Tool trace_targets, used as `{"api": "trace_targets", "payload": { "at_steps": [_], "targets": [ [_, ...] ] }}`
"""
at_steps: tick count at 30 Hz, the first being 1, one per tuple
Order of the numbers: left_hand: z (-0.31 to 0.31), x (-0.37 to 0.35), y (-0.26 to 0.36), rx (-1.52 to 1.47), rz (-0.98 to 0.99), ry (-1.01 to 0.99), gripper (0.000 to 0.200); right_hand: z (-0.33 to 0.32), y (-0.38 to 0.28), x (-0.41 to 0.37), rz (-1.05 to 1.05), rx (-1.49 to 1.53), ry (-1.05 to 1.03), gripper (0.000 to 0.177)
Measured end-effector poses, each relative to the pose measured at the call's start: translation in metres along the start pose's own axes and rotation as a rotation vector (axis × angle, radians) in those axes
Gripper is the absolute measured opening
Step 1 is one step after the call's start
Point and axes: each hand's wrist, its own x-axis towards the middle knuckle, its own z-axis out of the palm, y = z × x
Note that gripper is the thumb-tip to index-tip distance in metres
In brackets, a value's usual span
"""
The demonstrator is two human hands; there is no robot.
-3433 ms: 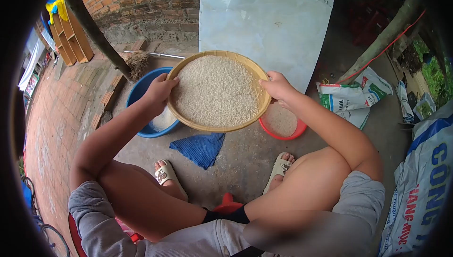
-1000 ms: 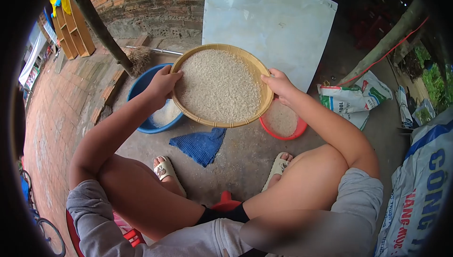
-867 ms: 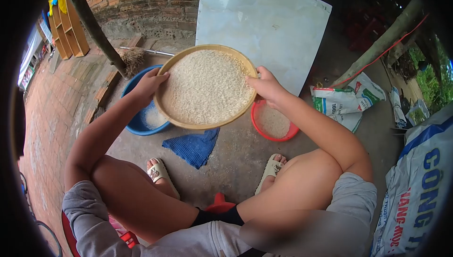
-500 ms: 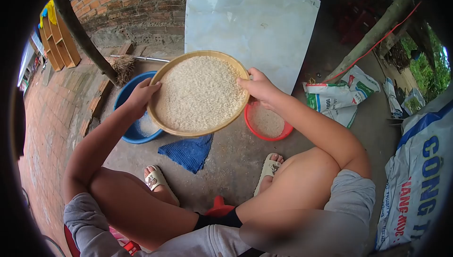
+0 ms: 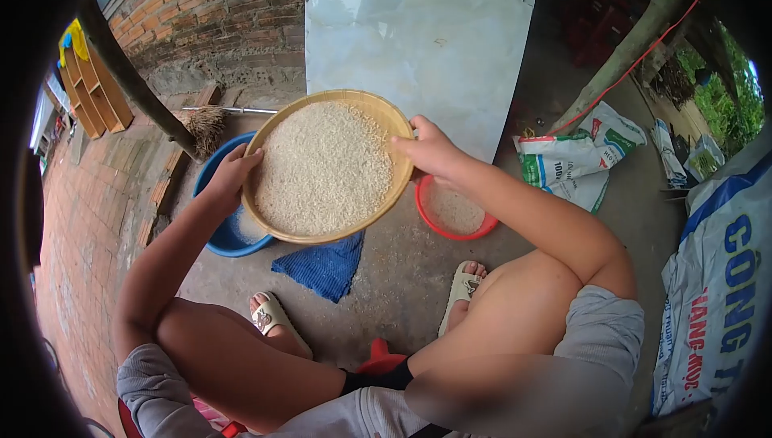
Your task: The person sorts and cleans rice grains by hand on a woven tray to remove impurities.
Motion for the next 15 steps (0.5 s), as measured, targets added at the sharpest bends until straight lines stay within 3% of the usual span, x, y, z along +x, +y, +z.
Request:
{"api": "trace_targets", "payload": {
  "at_steps": [4, 10, 12, 15],
  "targets": [
    [0.043, -0.023, 0.015, 0.196, -0.018, 0.079, 0.028, -0.022, 0.031, 0.025, 0.009, 0.114, 0.065, 0.035],
    [0.005, -0.001, 0.001, -0.013, 0.005, -0.031, 0.027, -0.007, 0.0, -0.003, 0.003, -0.022, -0.015, 0.042],
    [0.025, -0.008, 0.004, 0.097, 0.009, 0.066, 0.027, -0.019, 0.017, 0.009, -0.012, 0.03, 0.072, 0.037],
    [0.045, -0.021, 0.015, 0.203, -0.035, 0.055, 0.028, -0.036, 0.057, 0.033, -0.005, 0.111, 0.066, 0.032]
  ]
}}
